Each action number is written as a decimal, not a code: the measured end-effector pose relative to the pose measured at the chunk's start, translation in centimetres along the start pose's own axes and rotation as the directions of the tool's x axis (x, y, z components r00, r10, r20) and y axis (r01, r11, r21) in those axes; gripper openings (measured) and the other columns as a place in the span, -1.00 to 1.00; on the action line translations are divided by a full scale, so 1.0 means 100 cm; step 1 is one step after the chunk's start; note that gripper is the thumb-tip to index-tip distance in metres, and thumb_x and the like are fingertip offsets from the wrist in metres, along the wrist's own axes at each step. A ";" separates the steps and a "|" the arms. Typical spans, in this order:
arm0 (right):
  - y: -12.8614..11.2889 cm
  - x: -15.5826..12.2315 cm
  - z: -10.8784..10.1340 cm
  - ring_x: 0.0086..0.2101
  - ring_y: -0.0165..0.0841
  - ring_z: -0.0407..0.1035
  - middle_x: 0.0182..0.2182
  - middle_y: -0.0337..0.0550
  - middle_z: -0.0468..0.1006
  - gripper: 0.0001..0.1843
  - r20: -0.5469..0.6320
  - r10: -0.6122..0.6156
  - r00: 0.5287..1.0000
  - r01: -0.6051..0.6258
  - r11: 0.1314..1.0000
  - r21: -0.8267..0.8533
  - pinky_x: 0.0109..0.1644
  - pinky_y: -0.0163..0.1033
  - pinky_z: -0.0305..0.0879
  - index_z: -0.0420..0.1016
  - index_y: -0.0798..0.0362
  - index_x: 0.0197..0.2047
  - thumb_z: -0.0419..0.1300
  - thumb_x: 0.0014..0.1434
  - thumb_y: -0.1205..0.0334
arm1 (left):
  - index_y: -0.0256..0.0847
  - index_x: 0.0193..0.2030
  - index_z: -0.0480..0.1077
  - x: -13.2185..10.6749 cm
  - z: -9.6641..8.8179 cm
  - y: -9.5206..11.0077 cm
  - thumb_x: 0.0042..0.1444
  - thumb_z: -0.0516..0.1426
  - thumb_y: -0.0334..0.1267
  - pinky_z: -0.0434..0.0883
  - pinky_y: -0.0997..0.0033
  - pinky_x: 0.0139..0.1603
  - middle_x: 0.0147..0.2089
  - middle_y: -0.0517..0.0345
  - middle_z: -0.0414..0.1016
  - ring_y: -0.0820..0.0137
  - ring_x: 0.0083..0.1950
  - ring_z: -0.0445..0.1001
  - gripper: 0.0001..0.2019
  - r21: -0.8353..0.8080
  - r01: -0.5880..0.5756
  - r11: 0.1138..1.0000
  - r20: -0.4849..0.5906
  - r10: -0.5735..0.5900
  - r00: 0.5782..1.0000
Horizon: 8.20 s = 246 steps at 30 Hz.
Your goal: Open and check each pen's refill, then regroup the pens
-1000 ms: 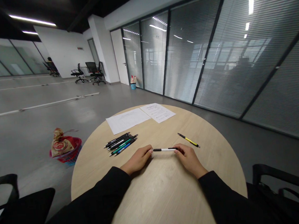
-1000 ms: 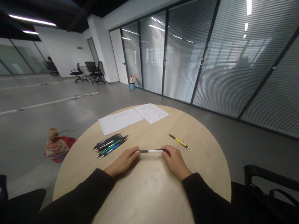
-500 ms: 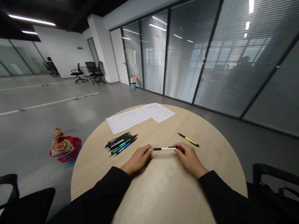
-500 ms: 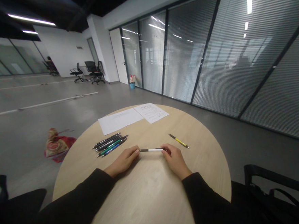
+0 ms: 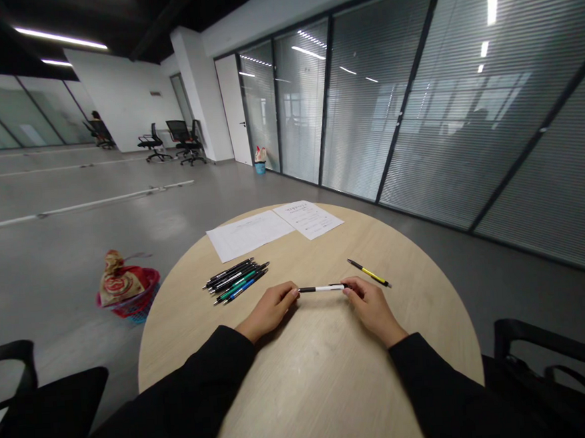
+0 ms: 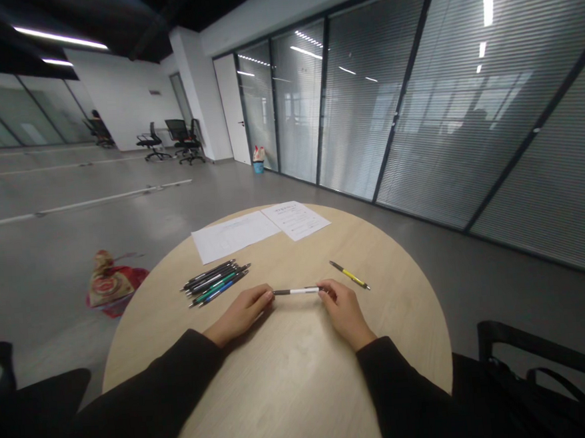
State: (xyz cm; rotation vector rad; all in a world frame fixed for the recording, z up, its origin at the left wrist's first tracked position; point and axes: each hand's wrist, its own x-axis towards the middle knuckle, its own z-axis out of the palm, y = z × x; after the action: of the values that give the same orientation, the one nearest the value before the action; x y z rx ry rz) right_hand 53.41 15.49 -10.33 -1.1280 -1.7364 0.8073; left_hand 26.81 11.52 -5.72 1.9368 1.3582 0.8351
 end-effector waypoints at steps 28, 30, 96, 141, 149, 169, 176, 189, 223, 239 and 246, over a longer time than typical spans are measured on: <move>-0.001 0.000 0.000 -0.41 -0.30 0.38 -0.40 -0.16 0.57 -0.70 0.034 0.025 0.999 -0.024 0.999 -0.034 -0.35 -0.27 0.23 0.57 0.07 -0.15 0.11 0.25 0.06 | -0.23 -0.27 0.45 0.000 0.005 -0.007 0.17 0.13 -0.16 0.22 0.43 -0.32 -0.40 0.20 0.43 0.39 -0.37 0.32 -0.82 -0.027 0.033 0.999 -0.114 -0.035 0.993; 0.002 0.000 0.000 -0.38 -0.28 0.40 -0.37 -0.13 0.59 -0.71 0.027 0.034 0.999 -0.033 0.999 -0.018 -0.33 -0.26 0.26 0.57 0.07 -0.13 0.14 0.21 0.09 | -0.23 -0.27 0.44 0.000 0.005 -0.008 0.18 0.13 -0.15 0.22 0.43 -0.32 -0.40 0.20 0.43 0.39 -0.37 0.32 -0.81 -0.032 0.039 0.999 -0.113 -0.042 0.993; 0.004 0.001 0.001 -0.33 -0.26 0.44 -0.30 -0.07 0.62 -0.70 0.040 0.021 0.999 -0.021 1.000 -0.015 -0.26 -0.21 0.35 0.61 0.08 -0.13 0.18 0.18 0.11 | -0.22 -0.30 0.38 -0.001 0.005 -0.002 0.23 0.07 -0.04 0.22 0.43 -0.34 -0.43 0.21 0.41 0.39 -0.39 0.31 -0.72 -0.058 0.041 0.997 -0.108 -0.047 0.993; -0.010 -0.002 -0.002 -0.23 -0.25 0.46 -0.24 -0.07 0.61 -0.80 0.175 -0.145 0.974 0.170 0.976 -0.139 -0.09 -0.19 0.33 0.58 0.04 -0.18 0.11 0.29 0.25 | -0.20 -0.24 0.33 -0.002 0.004 0.000 0.24 0.09 -0.10 0.23 0.46 -0.35 -0.43 0.24 0.39 0.42 -0.40 0.31 -0.80 -0.132 -0.012 0.991 -0.054 0.005 0.999; -0.010 -0.002 -0.002 -0.24 -0.27 0.46 -0.24 -0.09 0.61 -0.81 0.163 -0.151 0.975 0.173 0.976 -0.131 -0.11 -0.21 0.32 0.58 0.04 -0.17 0.12 0.29 0.27 | -0.23 -0.33 0.37 -0.002 0.006 -0.002 0.28 0.05 -0.02 0.29 0.44 -0.33 -0.46 0.21 0.43 0.43 -0.43 0.36 -0.68 -0.180 0.033 0.983 -0.036 -0.040 0.999; -0.011 -0.003 -0.002 -0.27 -0.28 0.43 -0.26 -0.10 0.60 -0.80 0.149 -0.135 0.980 0.154 0.980 -0.127 -0.15 -0.23 0.30 0.57 0.04 -0.18 0.11 0.29 0.23 | -0.22 -0.17 0.35 -0.003 0.007 0.001 0.20 0.16 -0.06 0.28 0.47 -0.36 -0.41 0.23 0.41 0.44 -0.41 0.38 -0.75 -0.252 -0.008 0.968 -0.045 -0.004 0.999; -0.015 -0.003 -0.003 -0.27 -0.28 0.43 -0.27 -0.10 0.60 -0.79 0.149 -0.138 0.979 0.158 0.978 -0.133 -0.15 -0.22 0.30 0.57 0.04 -0.18 0.11 0.30 0.22 | -0.22 -0.41 0.35 -0.002 0.003 0.005 0.28 0.03 0.02 0.24 0.43 -0.34 -0.49 0.22 0.40 0.43 -0.44 0.30 -0.63 -0.106 0.018 0.994 -0.048 -0.024 0.999; -0.014 -0.003 -0.003 -0.27 -0.28 0.43 -0.26 -0.10 0.60 -0.80 0.149 -0.130 0.980 0.150 0.980 -0.129 -0.16 -0.22 0.30 0.58 0.05 -0.18 0.11 0.29 0.24 | -0.22 -0.22 0.37 -0.003 0.004 0.003 0.23 0.11 -0.09 0.23 0.46 -0.36 -0.43 0.24 0.38 0.43 -0.40 0.31 -0.78 -0.162 -0.022 0.987 -0.057 0.013 0.998; -0.013 -0.003 -0.004 -0.29 -0.27 0.42 -0.28 -0.08 0.60 -0.77 0.129 -0.136 0.982 0.156 0.975 -0.158 -0.17 -0.20 0.32 0.57 0.05 -0.18 0.09 0.29 0.19 | -0.23 -0.23 0.41 -0.001 0.005 -0.006 0.20 0.09 -0.11 0.26 0.46 -0.36 -0.46 0.22 0.41 0.42 -0.42 0.33 -0.78 -0.129 0.011 0.992 -0.102 -0.024 0.994; -0.010 0.000 -0.006 -0.26 -0.24 0.42 -0.25 -0.07 0.60 -0.76 0.086 -0.110 0.990 0.126 0.972 -0.198 -0.17 -0.19 0.29 0.57 0.04 -0.16 0.08 0.28 0.21 | -0.23 -0.29 0.40 -0.001 0.003 -0.008 0.21 0.11 -0.12 0.26 0.45 -0.33 -0.43 0.21 0.41 0.40 -0.39 0.34 -0.79 -0.096 -0.001 0.995 -0.139 -0.012 0.990; -0.006 0.000 -0.005 -0.26 -0.25 0.41 -0.25 -0.07 0.59 -0.78 0.080 -0.113 0.990 0.127 0.972 -0.196 -0.15 -0.19 0.29 0.57 0.05 -0.18 0.09 0.28 0.23 | -0.24 -0.27 0.44 0.000 0.004 -0.011 0.17 0.11 -0.17 0.26 0.44 -0.33 -0.41 0.19 0.45 0.40 -0.38 0.35 -0.82 -0.064 0.015 0.998 -0.157 -0.024 0.987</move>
State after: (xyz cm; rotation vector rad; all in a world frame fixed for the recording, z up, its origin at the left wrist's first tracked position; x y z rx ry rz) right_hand 53.65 15.27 -9.61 -1.1251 -1.9576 0.6128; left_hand 26.55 11.75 -6.81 1.8392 1.4225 1.0278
